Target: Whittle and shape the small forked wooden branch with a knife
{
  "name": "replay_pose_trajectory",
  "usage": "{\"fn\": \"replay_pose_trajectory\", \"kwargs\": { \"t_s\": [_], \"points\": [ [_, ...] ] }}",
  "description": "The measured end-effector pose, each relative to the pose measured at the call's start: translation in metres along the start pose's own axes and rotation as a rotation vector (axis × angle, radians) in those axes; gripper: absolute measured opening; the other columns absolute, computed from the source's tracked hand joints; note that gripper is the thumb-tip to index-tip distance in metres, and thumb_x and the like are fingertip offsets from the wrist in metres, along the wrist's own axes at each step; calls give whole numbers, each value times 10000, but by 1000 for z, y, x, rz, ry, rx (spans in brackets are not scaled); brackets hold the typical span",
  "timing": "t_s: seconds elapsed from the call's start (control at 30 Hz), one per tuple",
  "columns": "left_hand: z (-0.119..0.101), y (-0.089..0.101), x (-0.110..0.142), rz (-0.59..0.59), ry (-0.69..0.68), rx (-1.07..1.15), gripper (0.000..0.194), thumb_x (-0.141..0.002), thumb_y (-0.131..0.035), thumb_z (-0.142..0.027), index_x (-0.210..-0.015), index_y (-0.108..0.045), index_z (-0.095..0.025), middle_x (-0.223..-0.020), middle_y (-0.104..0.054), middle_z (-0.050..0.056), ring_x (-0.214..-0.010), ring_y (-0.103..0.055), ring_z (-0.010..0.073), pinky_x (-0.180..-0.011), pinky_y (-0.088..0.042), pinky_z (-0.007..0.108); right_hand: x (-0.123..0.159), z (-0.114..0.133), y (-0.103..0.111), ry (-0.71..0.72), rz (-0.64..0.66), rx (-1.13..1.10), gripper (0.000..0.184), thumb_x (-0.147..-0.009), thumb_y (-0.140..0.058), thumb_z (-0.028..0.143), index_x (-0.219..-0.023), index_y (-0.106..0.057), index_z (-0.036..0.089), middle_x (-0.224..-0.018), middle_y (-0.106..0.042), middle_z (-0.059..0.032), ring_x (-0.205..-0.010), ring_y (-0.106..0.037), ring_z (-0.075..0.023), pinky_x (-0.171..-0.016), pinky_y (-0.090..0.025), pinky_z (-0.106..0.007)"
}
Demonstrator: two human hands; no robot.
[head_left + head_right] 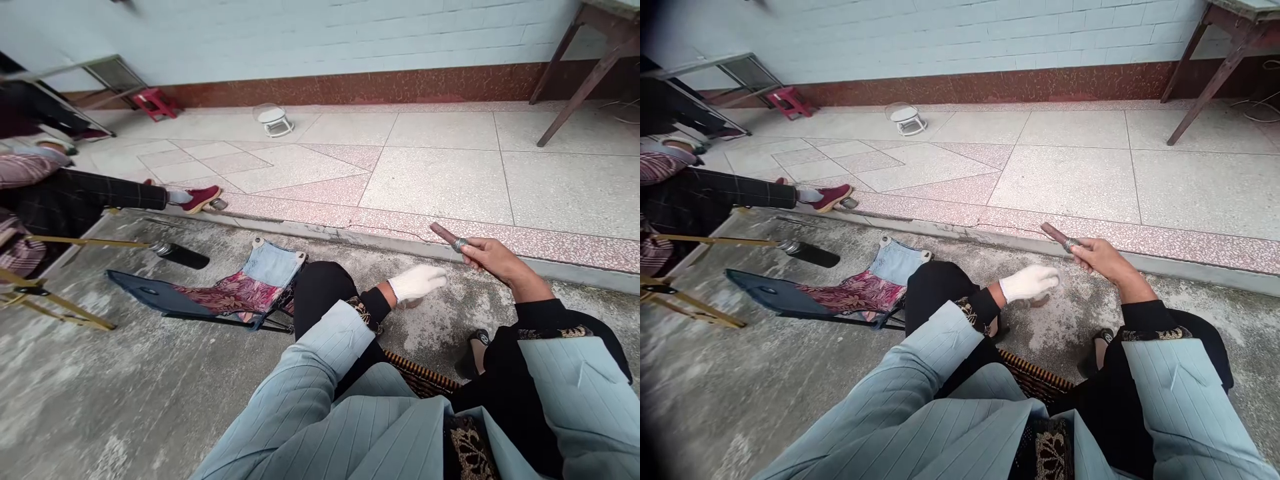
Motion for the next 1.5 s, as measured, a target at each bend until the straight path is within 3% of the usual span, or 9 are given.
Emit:
{"fn": "replay_pose_trajectory", "kwargs": {
  "t_s": [0.17, 0.27, 0.43, 0.8, 1.03, 1.17, 1.33, 1.4, 1.5],
  "points": [
    [-12, -10, 1, 57, -83, -48, 279, -900, -472, -412, -900, -654, -200, -849, -670, 45, -794, -601, 176, -692, -412, 249, -14, -24, -5, -154, -65, 611, 436, -825, -525, 515, -1011, -694, 159, -860, -670, -117, -756, -595, -230, -605, -398, -294],
    [-6, 5, 2, 16, -77, -77, 290, -919, -424, -395, -948, -648, -213, -854, -669, 36, -797, -599, 178, -679, -397, 255, -9, -31, -22, -165, 243, 710, 380, -801, -580, 464, -1012, -712, 178, -855, -678, -113, -779, -609, -245, -618, -409, -301],
    [13, 22, 1, -89, 10, -97, 279, -928, -396, -357, -982, -631, -217, -850, -664, 12, -783, -589, 170, -656, -377, 251, 20, -13, -47, -81, 805, 259, 462, -791, -591, 547, -1091, -695, 212, -641, -599, -6, -549, -508, -129, -529, -392, -249],
    [16, 10, -12, -152, 96, -28, 320, -949, -371, -348, -999, -635, -174, -912, -669, 43, -820, -592, 182, -680, -381, 256, 0, 5, -3, 35, 147, 22, 502, -789, -603, 512, -1129, -660, 147, -619, -526, 18, -520, -431, -93, -491, -322, -229],
    [4, -3, -12, -49, -19, -115, 341, -955, -351, -384, -1000, -625, -184, -853, -664, 33, -761, -588, 170, -653, -366, 256, -13, -8, 3, -86, -82, 429, 428, -808, -564, 506, -1027, -695, 163, -719, -628, -50, -646, -542, -170, -582, -352, -270],
    [-1, -6, -8, 2, -76, -169, 318, -943, -378, -371, -991, -644, -204, -879, -667, 31, -782, -593, 168, -668, -371, 251, -14, -18, -10, -181, 87, 769, 370, -802, -578, 502, -830, -706, 157, -751, -639, -103, -667, -562, -203, -585, -353, -296],
    [-2, 0, -2, 56, -163, -14, 294, -926, -421, -366, -984, -652, -194, -883, -658, 19, -778, -576, 148, -691, -382, 237, 21, -14, -45, -128, 880, 399, 365, -754, -634, 541, -763, -700, 183, -616, -596, -18, -532, -496, -128, -542, -373, -267],
    [3, 5, -3, 14, -129, 142, 299, -928, -412, -353, -978, -639, -165, -885, -651, 20, -773, -567, 137, -698, -392, 230, 28, 0, -39, -52, 860, 193, 394, -761, -629, 552, -901, -703, 191, -647, -598, 1, -541, -491, -113, -541, -380, -252],
    [10, 8, -5, -70, -38, 351, 323, -944, -369, -350, -998, -608, -139, -886, -642, 26, -727, -551, 120, -663, -400, 222, 23, 13, -9, 48, 439, -42, 441, -782, -601, 576, -928, -672, 166, -678, -588, -3, -561, -485, -104, -543, -382, -239]
  ]
}}
Point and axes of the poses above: each hand's wrist, its own x-axis away from the middle knuckle, its own y-axis out of the back of the hand, z = x × y, the point moved 5 cm from there along -x, towards the middle knuckle
